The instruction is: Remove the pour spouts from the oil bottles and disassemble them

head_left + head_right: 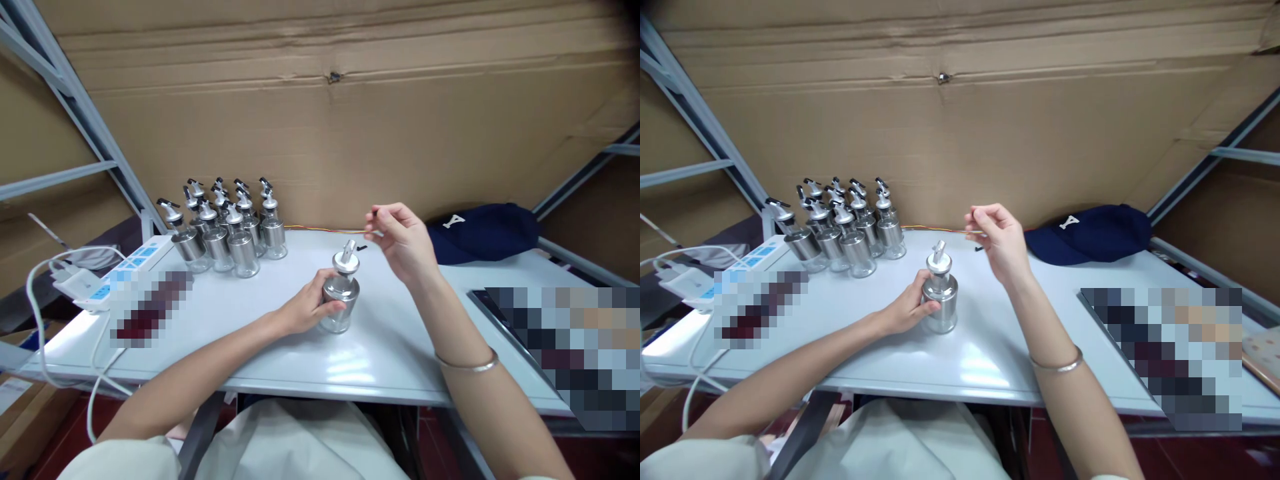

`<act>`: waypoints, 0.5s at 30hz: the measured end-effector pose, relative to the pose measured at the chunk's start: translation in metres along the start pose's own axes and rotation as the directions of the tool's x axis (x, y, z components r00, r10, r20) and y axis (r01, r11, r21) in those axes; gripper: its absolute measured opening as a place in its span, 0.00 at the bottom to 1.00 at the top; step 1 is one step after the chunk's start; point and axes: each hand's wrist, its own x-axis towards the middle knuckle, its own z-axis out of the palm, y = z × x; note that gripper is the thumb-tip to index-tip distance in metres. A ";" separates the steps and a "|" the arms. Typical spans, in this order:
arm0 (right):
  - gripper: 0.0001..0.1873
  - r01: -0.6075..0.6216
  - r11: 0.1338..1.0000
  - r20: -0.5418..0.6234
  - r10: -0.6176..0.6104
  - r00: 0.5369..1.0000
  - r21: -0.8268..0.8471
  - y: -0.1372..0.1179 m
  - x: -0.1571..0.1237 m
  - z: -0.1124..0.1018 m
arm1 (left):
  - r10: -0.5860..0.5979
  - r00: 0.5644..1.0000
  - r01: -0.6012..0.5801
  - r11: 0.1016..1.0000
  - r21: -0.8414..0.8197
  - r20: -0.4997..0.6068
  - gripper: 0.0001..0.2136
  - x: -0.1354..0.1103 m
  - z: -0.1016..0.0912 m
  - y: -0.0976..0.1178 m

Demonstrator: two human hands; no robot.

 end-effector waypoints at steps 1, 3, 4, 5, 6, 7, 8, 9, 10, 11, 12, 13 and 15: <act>0.14 0.043 0.993 -0.064 -0.050 0.997 -0.112 0.005 0.008 -0.012 | -0.006 1.000 0.006 1.000 0.002 -0.002 0.27 0.000 -0.002 0.000; 0.12 0.011 0.944 -0.089 -0.043 0.995 -0.330 0.017 0.021 -0.037 | -0.022 1.000 0.022 1.000 0.016 -0.004 0.26 -0.001 -0.005 0.000; 0.12 -0.029 0.913 -0.084 -0.006 0.996 -0.408 0.024 0.026 -0.047 | -0.029 1.000 0.029 0.999 0.024 -0.008 0.26 -0.001 -0.007 0.000; 0.11 -0.059 0.874 -0.086 0.020 0.996 -0.482 0.030 0.029 -0.057 | -0.036 0.999 0.036 0.999 0.033 -0.015 0.25 -0.001 -0.008 -0.001; 0.09 -0.079 0.828 -0.069 0.049 0.996 -0.555 0.036 0.032 -0.063 | -0.043 0.999 0.043 0.998 0.041 -0.022 0.25 -0.001 -0.010 -0.001; 0.07 -0.100 0.775 -0.055 0.084 0.995 -0.623 0.041 0.033 -0.068 | -0.050 0.998 0.051 0.998 0.047 -0.028 0.24 -0.001 -0.011 -0.002; 0.05 -0.115 0.717 -0.048 0.113 0.992 -0.687 0.045 0.034 -0.071 | -0.056 0.998 0.058 0.997 0.052 -0.034 0.24 -0.002 -0.012 -0.002; 0.04 -0.122 0.655 -0.042 0.136 0.990 -0.746 0.048 0.033 -0.073 | -0.064 0.997 0.066 0.996 0.055 -0.038 0.23 -0.002 -0.013 -0.002; 0.03 -0.124 0.595 -0.040 0.152 0.988 -0.794 0.050 0.033 -0.073 | -0.070 0.997 0.072 0.996 0.057 -0.042 0.23 -0.002 -0.013 -0.002; 0.02 -0.123 0.543 -0.037 0.166 0.985 -0.831 0.052 0.032 -0.072 | -0.075 0.996 0.078 0.995 0.056 -0.044 0.23 -0.002 -0.013 -0.001; 0.02 -0.122 0.502 -0.033 0.182 0.983 -0.857 0.052 0.031 -0.072 | -0.079 0.996 0.082 0.995 0.055 -0.046 0.22 -0.002 -0.014 -0.001; 0.03 -0.123 0.470 -0.029 0.202 0.979 -0.874 0.053 0.030 -0.071 | -0.081 0.996 0.083 0.995 0.053 -0.048 0.22 -0.002 -0.014 0.000; 0.06 -0.127 0.414 -0.020 0.253 0.967 -0.901 0.052 0.029 -0.070 | -0.081 0.996 0.083 0.995 0.052 -0.049 0.21 -0.002 -0.013 0.001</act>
